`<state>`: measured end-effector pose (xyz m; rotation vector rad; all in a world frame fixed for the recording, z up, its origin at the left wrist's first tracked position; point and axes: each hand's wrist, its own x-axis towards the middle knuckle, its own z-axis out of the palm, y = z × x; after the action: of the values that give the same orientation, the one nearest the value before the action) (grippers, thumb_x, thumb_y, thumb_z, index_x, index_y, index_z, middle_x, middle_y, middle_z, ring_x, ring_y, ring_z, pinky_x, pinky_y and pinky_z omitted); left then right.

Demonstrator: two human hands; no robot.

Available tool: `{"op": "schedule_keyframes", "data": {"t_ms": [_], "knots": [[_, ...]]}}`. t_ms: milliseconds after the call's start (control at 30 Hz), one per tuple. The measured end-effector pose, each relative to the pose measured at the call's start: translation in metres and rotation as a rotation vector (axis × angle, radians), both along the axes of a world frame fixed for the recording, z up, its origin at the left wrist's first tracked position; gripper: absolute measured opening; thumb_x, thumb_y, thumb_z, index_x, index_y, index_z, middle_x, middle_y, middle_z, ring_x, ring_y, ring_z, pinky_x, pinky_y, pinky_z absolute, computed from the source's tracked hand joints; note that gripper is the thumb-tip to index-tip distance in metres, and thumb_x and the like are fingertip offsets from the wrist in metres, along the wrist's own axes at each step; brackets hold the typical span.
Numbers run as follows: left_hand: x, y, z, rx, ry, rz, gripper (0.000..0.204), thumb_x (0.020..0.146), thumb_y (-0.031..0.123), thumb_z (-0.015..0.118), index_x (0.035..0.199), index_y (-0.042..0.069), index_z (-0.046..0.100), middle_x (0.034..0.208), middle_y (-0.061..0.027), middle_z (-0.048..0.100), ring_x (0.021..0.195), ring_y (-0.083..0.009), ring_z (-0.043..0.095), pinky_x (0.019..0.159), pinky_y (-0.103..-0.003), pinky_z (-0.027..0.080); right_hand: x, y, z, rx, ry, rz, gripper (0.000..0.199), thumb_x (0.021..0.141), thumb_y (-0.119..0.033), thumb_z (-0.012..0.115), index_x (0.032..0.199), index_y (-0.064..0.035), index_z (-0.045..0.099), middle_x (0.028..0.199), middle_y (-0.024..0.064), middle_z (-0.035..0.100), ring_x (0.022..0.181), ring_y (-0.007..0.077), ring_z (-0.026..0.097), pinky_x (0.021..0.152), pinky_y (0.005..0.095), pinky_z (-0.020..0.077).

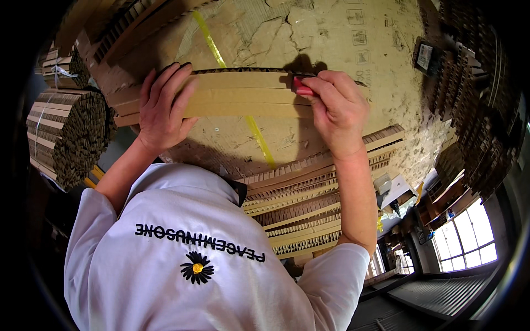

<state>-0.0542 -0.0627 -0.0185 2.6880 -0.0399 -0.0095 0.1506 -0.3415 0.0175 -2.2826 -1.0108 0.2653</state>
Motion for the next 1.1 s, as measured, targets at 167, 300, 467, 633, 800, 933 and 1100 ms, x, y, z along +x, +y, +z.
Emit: {"op": "schedule_keyframes", "data": {"t_ms": [167,300,467,633,800,933,1100], "knots": [[0.0,0.002,-0.002,-0.006,-0.024,-0.035,0.075,0.059,0.023,0.087,0.132,0.027,0.07,0.154,-0.012,0.049,0.143,-0.0353,0.046,0.119,-0.061,0.029,-0.001,-0.005,0.008,0.105,0.099,-0.142,0.026,0.076,0.008,0.08,0.099,-0.0049,0.077,0.097,0.0086,0.067,0.081,0.0215,0.067,0.068,0.0315,0.0552],[-0.003,0.001,-0.002,0.035,-0.017,-0.042,0.076,0.061,0.025,0.088,0.134,0.027,0.069,0.158,-0.013,0.045,0.148,-0.0379,0.039,0.12,-0.067,0.024,-0.021,-0.019,0.015,0.477,0.242,-0.506,0.028,0.08,0.011,0.078,0.104,-0.0032,0.076,0.105,0.0076,0.063,0.087,0.0162,0.064,0.069,0.0281,0.055],[-0.004,-0.001,-0.002,0.054,0.008,-0.032,0.08,0.063,0.028,0.089,0.14,0.029,0.065,0.162,-0.0114,0.041,0.152,-0.0407,0.033,0.121,-0.069,0.019,-0.045,-0.028,0.003,0.226,0.089,-0.291,0.028,0.081,0.012,0.078,0.105,-0.0028,0.076,0.099,0.007,0.061,0.085,0.0168,0.061,0.07,0.0264,0.0511],[-0.003,-0.002,-0.002,0.055,0.028,-0.018,0.083,0.062,0.031,0.091,0.141,0.035,0.064,0.163,-0.0061,0.04,0.153,-0.0378,0.031,0.121,-0.069,0.02,-0.047,-0.018,0.003,0.153,0.128,-0.199,0.029,0.078,0.01,0.08,0.103,-0.0046,0.077,0.094,0.0067,0.061,0.082,0.0186,0.062,0.067,0.0279,0.0507],[-0.003,-0.002,0.001,0.048,0.046,-0.017,0.084,0.062,0.03,0.092,0.141,0.035,0.064,0.162,-0.0049,0.04,0.153,-0.0364,0.032,0.122,-0.067,0.021,-0.04,-0.015,0.002,0.087,0.075,-0.127,0.03,0.077,0.008,0.082,0.102,-0.0073,0.077,0.093,0.0066,0.062,0.078,0.0198,0.063,0.064,0.029,0.0518],[-0.002,-0.001,0.0,0.05,0.016,-0.036,0.084,0.061,0.03,0.092,0.14,0.028,0.065,0.162,-0.0109,0.041,0.152,-0.0388,0.034,0.121,-0.067,0.021,-0.04,-0.014,0.0,0.074,0.081,-0.124,0.031,0.076,0.008,0.082,0.102,-0.0076,0.077,0.092,0.0071,0.063,0.078,0.0205,0.064,0.065,0.0297,0.0524],[-0.004,-0.001,-0.003,0.047,0.017,-0.034,0.086,0.061,0.03,0.091,0.143,0.03,0.063,0.163,-0.0095,0.039,0.153,-0.038,0.032,0.121,-0.067,0.021,-0.039,-0.013,-0.001,0.048,0.089,-0.108,0.031,0.076,0.011,0.08,0.102,-0.0058,0.077,0.095,0.0076,0.065,0.081,0.0208,0.065,0.068,0.0297,0.0531]]}}
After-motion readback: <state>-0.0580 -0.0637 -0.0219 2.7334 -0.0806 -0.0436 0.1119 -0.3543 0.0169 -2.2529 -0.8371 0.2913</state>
